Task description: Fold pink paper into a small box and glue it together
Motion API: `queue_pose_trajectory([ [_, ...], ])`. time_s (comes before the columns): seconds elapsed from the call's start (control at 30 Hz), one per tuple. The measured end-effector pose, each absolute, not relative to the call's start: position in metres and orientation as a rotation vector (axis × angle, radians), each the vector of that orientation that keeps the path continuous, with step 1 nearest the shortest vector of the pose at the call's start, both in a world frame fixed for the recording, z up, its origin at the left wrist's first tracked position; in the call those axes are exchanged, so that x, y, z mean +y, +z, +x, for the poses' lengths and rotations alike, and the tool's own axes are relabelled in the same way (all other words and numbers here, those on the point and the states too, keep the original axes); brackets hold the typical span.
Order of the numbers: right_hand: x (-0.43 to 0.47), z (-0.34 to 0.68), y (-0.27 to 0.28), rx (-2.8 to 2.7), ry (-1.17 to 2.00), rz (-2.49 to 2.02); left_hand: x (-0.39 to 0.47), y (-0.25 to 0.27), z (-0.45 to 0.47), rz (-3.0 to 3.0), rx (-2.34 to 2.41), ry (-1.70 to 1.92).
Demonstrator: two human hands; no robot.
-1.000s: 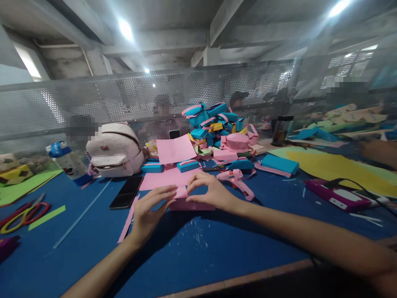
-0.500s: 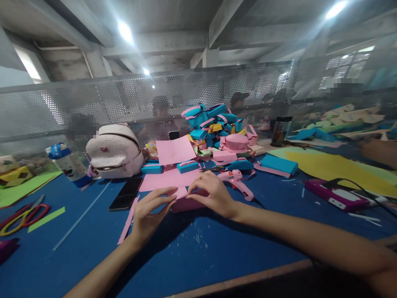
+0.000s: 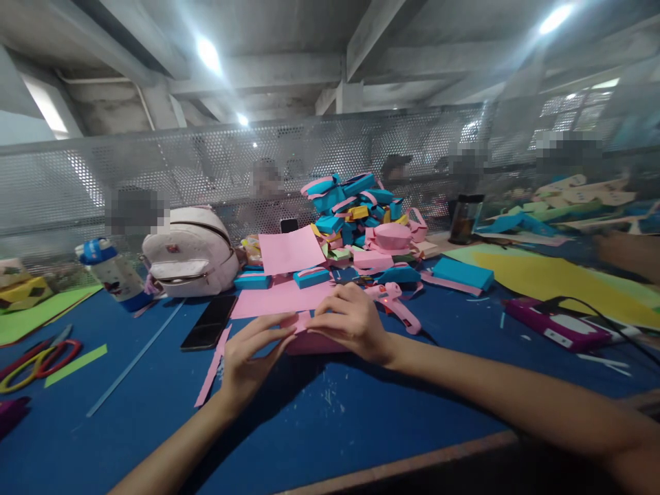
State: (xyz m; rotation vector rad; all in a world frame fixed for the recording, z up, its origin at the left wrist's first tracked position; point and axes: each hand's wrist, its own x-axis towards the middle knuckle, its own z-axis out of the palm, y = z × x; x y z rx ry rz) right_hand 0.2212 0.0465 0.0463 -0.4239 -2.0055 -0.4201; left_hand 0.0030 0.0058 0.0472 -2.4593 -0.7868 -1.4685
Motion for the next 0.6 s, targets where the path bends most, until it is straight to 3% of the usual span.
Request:
queue_pose_trajectory([
  [0.6, 0.043, 0.2141, 0.0471, -2.141, -0.207, -0.467, 0.0059, 0.0444, 0.004, -2.459, -0.835, -1.485],
])
